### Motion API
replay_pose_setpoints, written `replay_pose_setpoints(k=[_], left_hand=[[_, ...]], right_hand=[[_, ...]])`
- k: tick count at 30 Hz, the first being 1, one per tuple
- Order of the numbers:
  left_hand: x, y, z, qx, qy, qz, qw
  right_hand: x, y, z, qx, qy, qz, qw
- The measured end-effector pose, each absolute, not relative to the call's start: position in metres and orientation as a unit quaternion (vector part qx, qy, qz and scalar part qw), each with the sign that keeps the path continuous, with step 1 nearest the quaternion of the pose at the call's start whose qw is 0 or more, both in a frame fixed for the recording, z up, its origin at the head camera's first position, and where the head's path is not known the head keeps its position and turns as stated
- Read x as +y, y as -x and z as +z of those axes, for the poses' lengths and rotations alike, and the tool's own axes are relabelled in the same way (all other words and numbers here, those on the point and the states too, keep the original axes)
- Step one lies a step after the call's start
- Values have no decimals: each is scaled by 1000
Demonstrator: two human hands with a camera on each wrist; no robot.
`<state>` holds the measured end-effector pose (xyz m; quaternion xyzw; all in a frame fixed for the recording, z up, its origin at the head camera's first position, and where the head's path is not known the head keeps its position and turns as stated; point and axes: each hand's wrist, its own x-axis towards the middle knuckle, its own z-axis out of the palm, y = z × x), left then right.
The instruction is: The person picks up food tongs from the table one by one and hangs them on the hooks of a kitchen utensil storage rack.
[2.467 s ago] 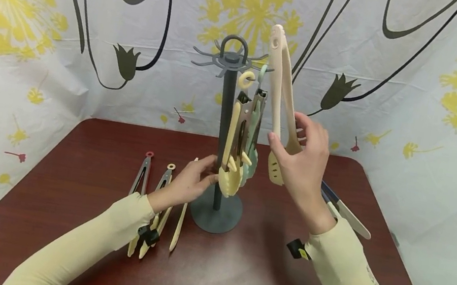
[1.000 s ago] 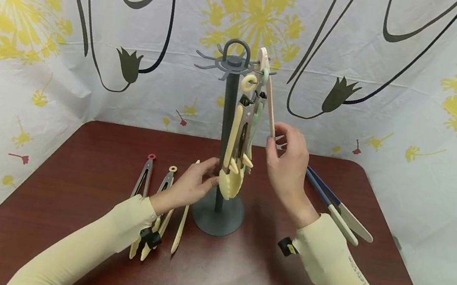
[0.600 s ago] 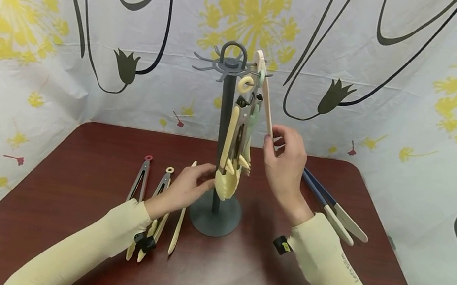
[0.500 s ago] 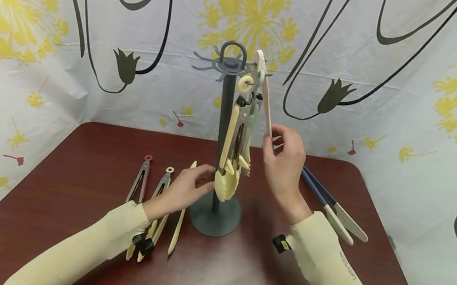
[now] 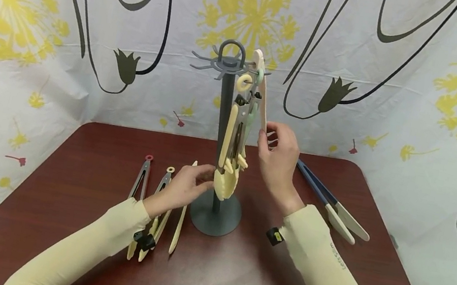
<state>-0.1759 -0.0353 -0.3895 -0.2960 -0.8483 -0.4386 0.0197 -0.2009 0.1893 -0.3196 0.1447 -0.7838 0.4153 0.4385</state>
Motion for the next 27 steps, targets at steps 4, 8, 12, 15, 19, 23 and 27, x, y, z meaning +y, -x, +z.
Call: replay_pose_setpoints(k=[4,8,12,15,19,23,27], left_hand=[[-35,177,-391,-846,308,-435,30],[-35,177,-390,-846,305,-435,29],[-35,177,-389,-847,303,-436,27],[-36,177,-390,-847,303,-437,25],[-36,177,-390,-849,304,-432,27],[-35,178,-389,-854,302,-422,32],[-35,178,-390,-854,302,-421,37]], right_hand=[[187,206,-319,-782,-151,427,428],[184,212,-318,-784,-157,438,411],[180,216,-317,-787,-154,437,406],[178,220,-315,-789,-155,435,406],[177,224,-312,-791,-166,438,395],[177,227,-308,-797,-177,431,384],[178,232,-307,-805,-184,414,383]])
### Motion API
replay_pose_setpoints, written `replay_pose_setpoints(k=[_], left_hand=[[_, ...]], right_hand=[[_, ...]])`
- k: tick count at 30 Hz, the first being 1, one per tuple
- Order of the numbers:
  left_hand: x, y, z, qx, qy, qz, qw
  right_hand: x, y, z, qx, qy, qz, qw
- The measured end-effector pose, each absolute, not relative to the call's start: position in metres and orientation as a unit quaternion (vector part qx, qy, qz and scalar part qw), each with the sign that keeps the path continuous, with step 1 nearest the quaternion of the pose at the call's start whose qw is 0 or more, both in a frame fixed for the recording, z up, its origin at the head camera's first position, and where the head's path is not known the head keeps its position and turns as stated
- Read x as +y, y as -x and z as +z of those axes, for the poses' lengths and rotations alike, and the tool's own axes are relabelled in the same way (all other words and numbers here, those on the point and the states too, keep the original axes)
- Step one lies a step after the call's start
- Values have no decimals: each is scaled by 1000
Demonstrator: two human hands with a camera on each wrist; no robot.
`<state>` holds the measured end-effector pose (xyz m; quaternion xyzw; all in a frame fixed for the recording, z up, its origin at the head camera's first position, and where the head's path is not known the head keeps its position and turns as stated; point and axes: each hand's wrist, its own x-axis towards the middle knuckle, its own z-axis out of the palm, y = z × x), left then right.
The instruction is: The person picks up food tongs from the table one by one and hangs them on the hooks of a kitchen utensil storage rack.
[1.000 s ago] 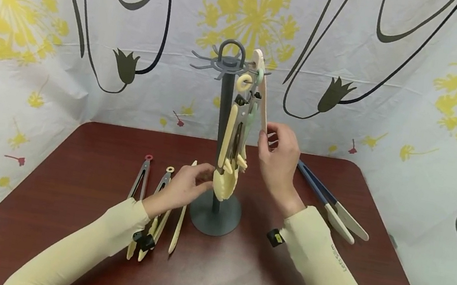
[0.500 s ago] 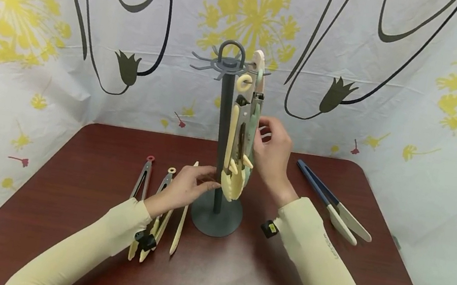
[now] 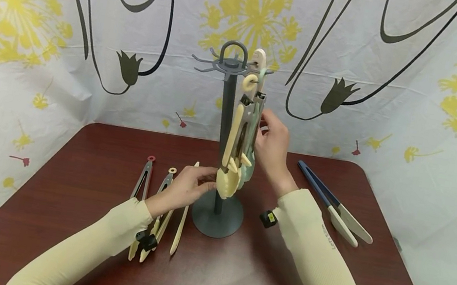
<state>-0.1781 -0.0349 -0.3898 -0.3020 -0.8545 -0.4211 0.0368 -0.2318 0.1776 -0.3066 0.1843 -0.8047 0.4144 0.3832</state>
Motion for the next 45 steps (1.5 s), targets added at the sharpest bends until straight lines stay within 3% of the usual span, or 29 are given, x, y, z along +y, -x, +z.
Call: replay_pose_setpoints(k=[6,14,19,27,34,41,45], left_hand=[[-34,176,-392,-849,305,-430,33],[-32,175,-393,-845,300,-443,18],[-32,174,-393,-844,305,-441,20],[-32,173,-396,-847,298,-439,17],[-31,170,-395,-848,283,-448,6],[-32,171,-393,-853,273,-445,4],[-33,173,-390,-852,278,-445,11]], right_hand=[[178,234,-309,-813,-206,401,370],[174,231,-305,-752,-228,588,193],[174,234,-299,-798,-184,551,159],[170,235,-300,-763,-223,588,145],[171,225,-297,-659,-279,692,96],[178,231,-303,-787,-248,540,168],[187,231,-306,-807,-252,509,163]])
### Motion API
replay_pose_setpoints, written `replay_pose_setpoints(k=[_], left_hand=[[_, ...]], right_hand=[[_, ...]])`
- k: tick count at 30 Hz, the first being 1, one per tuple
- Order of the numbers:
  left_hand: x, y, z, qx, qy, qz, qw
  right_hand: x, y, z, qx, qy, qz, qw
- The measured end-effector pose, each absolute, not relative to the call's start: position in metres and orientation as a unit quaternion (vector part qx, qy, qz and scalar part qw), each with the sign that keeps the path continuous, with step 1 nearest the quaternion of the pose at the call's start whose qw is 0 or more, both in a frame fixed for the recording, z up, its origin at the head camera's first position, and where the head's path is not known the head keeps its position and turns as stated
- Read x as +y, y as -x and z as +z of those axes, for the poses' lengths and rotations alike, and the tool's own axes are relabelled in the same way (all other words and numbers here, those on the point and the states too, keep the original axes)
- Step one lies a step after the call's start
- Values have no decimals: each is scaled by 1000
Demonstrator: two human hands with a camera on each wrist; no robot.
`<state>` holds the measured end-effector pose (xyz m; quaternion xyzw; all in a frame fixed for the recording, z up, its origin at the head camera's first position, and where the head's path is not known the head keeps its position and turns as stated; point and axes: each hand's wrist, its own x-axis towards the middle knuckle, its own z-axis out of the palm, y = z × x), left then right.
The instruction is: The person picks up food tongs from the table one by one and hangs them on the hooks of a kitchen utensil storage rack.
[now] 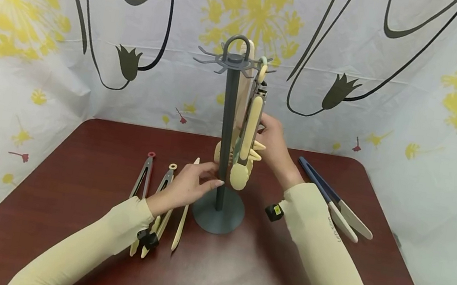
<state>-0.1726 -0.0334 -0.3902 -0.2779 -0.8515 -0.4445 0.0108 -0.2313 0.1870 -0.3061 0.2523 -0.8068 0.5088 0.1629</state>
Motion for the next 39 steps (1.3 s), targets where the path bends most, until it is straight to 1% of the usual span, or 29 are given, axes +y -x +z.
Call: replay_pose_setpoints(k=[2,6,11,14,17,20,23,25,29,35,39], left_hand=[[-33,173,-390,-851,279,-445,11],[-34,172,-389,-852,276,-444,11],[-35,173,-388,-854,272,-444,15],[-36,174,-387,-853,270,-447,20],[-36,175,-388,-851,271,-450,20],[-35,174,-389,-849,272,-452,16],[-34,174,-390,-849,272,-453,12],[-34,174,-390,-850,270,-452,10],[-34,173,-389,-850,270,-452,11],[-33,174,-389,-846,270,-460,10],[-33,173,-390,-845,271,-460,8]], right_hand=[[195,230,-309,-820,-245,494,154],[217,227,-312,-864,-208,431,157],[261,229,-322,-921,-119,343,142],[293,230,-336,-956,-49,275,96],[322,229,-355,-979,11,202,18],[344,228,-374,-986,48,150,-53],[358,227,-389,-986,62,131,-82],[363,227,-397,-986,65,128,-81],[365,229,-407,-986,70,141,-62],[369,232,-418,-987,62,145,-17],[370,230,-420,-986,57,155,12]])
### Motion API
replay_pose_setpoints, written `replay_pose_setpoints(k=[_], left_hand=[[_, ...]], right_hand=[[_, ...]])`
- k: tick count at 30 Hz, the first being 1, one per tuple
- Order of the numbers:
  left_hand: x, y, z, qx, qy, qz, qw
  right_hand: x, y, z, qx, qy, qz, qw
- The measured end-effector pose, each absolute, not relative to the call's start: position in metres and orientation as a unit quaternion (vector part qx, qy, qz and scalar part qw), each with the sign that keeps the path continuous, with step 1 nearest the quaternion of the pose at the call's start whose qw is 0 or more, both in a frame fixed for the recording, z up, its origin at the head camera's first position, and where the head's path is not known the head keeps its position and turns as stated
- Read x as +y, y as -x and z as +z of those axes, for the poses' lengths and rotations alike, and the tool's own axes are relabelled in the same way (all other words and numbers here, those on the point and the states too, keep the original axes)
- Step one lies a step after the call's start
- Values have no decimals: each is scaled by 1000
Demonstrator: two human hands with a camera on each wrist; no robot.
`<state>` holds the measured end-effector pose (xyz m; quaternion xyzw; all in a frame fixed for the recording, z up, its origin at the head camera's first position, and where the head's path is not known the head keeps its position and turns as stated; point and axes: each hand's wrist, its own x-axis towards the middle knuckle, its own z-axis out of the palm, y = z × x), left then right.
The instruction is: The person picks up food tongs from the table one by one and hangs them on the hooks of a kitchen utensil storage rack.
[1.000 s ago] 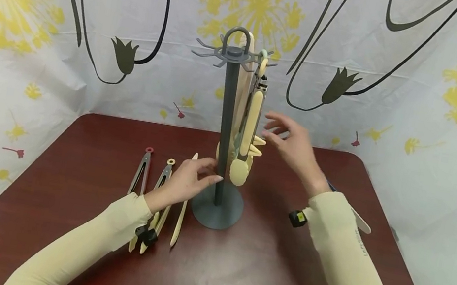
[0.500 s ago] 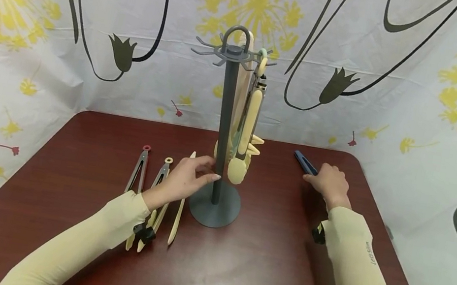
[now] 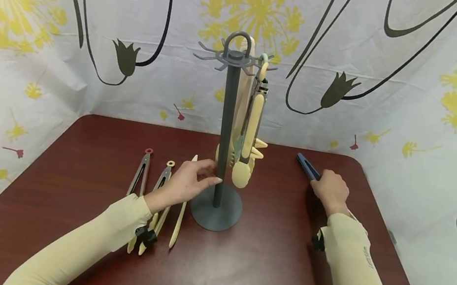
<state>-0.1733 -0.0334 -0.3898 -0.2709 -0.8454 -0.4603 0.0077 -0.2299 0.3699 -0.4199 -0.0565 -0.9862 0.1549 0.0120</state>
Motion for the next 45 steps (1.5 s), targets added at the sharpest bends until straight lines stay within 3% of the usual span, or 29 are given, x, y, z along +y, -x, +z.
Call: replay_pose_setpoints(k=[9,24,36,45], left_hand=[[-36,172,-392,-847,281,-451,16],[-34,175,-394,-838,300,-454,26],[-35,176,-392,-839,303,-452,19],[-35,177,-393,-834,304,-461,13]], right_hand=[[347,211,-392,-968,35,233,84],[272,171,-326,-884,0,374,279],[223,130,-282,-786,-130,486,358],[184,95,-247,-802,-202,432,359]])
